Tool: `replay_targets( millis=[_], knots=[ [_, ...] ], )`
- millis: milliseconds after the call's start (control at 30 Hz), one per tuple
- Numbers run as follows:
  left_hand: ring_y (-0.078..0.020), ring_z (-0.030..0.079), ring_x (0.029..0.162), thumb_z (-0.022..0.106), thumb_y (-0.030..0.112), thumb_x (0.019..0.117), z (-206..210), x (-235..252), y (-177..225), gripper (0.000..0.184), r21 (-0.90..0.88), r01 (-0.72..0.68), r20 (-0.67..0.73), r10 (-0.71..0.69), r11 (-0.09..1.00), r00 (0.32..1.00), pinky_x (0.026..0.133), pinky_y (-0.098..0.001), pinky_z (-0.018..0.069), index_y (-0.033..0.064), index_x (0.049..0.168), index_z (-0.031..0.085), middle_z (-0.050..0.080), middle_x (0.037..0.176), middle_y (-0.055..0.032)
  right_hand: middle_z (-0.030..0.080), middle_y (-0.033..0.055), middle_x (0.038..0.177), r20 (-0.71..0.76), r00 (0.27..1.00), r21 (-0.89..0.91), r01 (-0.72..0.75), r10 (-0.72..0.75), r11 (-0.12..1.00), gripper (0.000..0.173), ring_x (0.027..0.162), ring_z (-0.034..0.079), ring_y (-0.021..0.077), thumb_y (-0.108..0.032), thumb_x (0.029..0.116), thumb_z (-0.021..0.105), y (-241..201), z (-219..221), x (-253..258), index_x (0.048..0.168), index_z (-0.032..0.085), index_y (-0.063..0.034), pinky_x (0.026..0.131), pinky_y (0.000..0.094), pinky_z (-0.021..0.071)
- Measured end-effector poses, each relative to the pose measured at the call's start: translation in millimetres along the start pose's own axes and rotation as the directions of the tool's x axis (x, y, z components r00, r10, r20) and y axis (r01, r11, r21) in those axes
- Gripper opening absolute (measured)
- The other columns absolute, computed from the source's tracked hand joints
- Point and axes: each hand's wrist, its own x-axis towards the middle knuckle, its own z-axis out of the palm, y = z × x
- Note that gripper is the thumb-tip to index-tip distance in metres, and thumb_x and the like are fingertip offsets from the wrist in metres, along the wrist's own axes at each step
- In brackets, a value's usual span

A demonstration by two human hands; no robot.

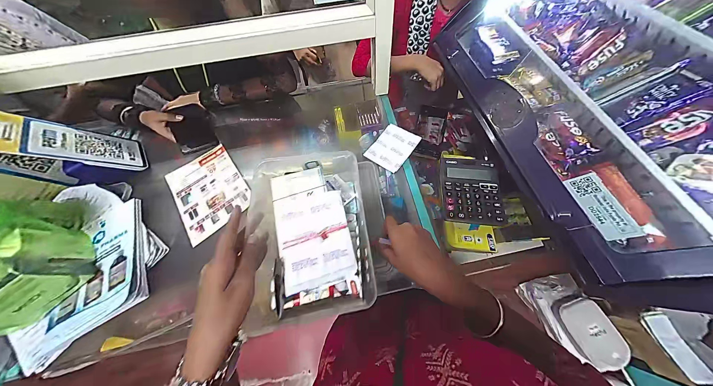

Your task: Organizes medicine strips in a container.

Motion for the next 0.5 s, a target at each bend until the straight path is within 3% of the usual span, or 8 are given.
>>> replay_targets(
  millis=[100, 200, 300, 333, 400, 467, 500],
  knots=[
    [-0.0049, 0.065, 0.112, 0.044, 0.022, 0.1038, -19.6, -8.9, -1.9, 0.061, -0.025, 0.007, -0.039, -0.008, 1.0, 0.999, 0.091, -0.0215, 0.0541, 0.0009, 0.158, 0.029, 0.055, 0.144, -0.0203, 0.069, 0.0239, 0.111, 0.0, 1.0, 0.006, -0.015, 0.015, 1.0, 0.047, 0.109, 0.067, 0.0422, -0.027, 0.1054, 0.054, 0.5, -0.7, 4.4, 0.144, 0.044, -0.0008, 0.093, 0.0571, 0.0516],
    [-0.0045, 0.062, 0.118, 0.042, 0.017, 0.1049, -35.7, -16.5, -1.7, 0.06, -0.06, 0.066, -0.031, -0.068, 0.996, 0.997, 0.095, -0.0203, 0.0533, -0.001, 0.159, 0.025, 0.05, 0.149, -0.0206, 0.068, 0.0223, 0.109, 0.0, 1.0, 0.025, -0.02, 0.02, 0.999, 0.05, 0.105, 0.068, 0.041, -0.009, 0.1023, 0.053, 5.4, -16.7, 2.2, 0.149, 0.036, -0.007, 0.091, 0.0556, 0.0526],
    [-0.0063, 0.058, 0.124, 0.042, 0.013, 0.1043, -40.3, -20.3, -8.2, 0.059, -0.103, 0.113, -0.047, -0.118, 0.988, 0.992, 0.1, -0.0224, 0.0507, -0.0025, 0.158, 0.025, 0.045, 0.152, -0.0216, 0.07, 0.0196, 0.097, -0.227, 0.972, -0.021, 0.061, -0.064, 0.998, 0.053, 0.093, 0.07, 0.0391, -0.012, 0.1013, 0.055, -7.3, -46.2, -28.1, 0.152, 0.038, -0.0072, 0.082, 0.0528, 0.0539],
    [-0.0063, 0.057, 0.125, 0.043, 0.013, 0.1039, -39.0, -21.4, -12.2, 0.059, -0.113, 0.131, -0.056, -0.138, 0.985, 0.989, 0.1, -0.0228, 0.0502, -0.0014, 0.158, 0.026, 0.041, 0.155, -0.022, 0.07, 0.0175, 0.087, -0.379, 0.914, -0.083, 0.124, -0.146, 0.989, 0.052, 0.083, 0.071, 0.0376, -0.013, 0.0995, 0.059, -14.8, -51.5, -42.6, 0.149, 0.044, -0.0051, 0.073, 0.0501, 0.0547],
    [-0.0042, 0.059, 0.119, 0.044, 0.015, 0.1031, -30.8, -21.1, -14.4, 0.059, -0.144, 0.156, -0.097, -0.171, 0.977, 0.98, 0.092, -0.0227, 0.0538, 0.0025, 0.158, 0.029, 0.041, 0.156, -0.0192, 0.065, 0.0102, 0.066, -0.656, 0.668, -0.246, 0.251, -0.351, 0.936, 0.051, 0.058, 0.066, 0.0293, -0.011, 0.0899, 0.07, -35.0, -53.2, -62.4, 0.138, 0.058, -0.0014, 0.052, 0.0405, 0.0524],
    [-0.002, 0.062, 0.114, 0.045, 0.016, 0.1023, -15.0, -17.2, -7.2, 0.059, -0.173, 0.136, -0.116, -0.158, 0.975, 0.981, 0.088, -0.0208, 0.0554, 0.0022, 0.158, 0.03, 0.044, 0.153, -0.0175, 0.059, 0.0077, 0.058, -0.754, 0.47, -0.354, 0.298, -0.459, 0.887, 0.046, 0.047, 0.061, 0.0242, -0.006, 0.0828, 0.072, -67.5, -49.2, -75.9, 0.128, 0.069, -0.0026, 0.042, 0.0331, 0.0457],
    [-0.002, 0.062, 0.112, 0.045, 0.016, 0.1018, -5.7, -14.3, -5.4, 0.059, -0.185, 0.101, -0.112, -0.123, 0.978, 0.986, 0.088, -0.0202, 0.0546, -0.0001, 0.157, 0.03, 0.047, 0.15, -0.0181, 0.059, 0.0089, 0.058, -0.751, 0.442, -0.374, 0.326, -0.49, 0.868, 0.043, 0.047, 0.061, 0.0244, -0.006, 0.0826, 0.07, -84.7, -44.0, -82.1, 0.125, 0.071, -0.0038, 0.041, 0.0323, 0.0446]
  ],
)
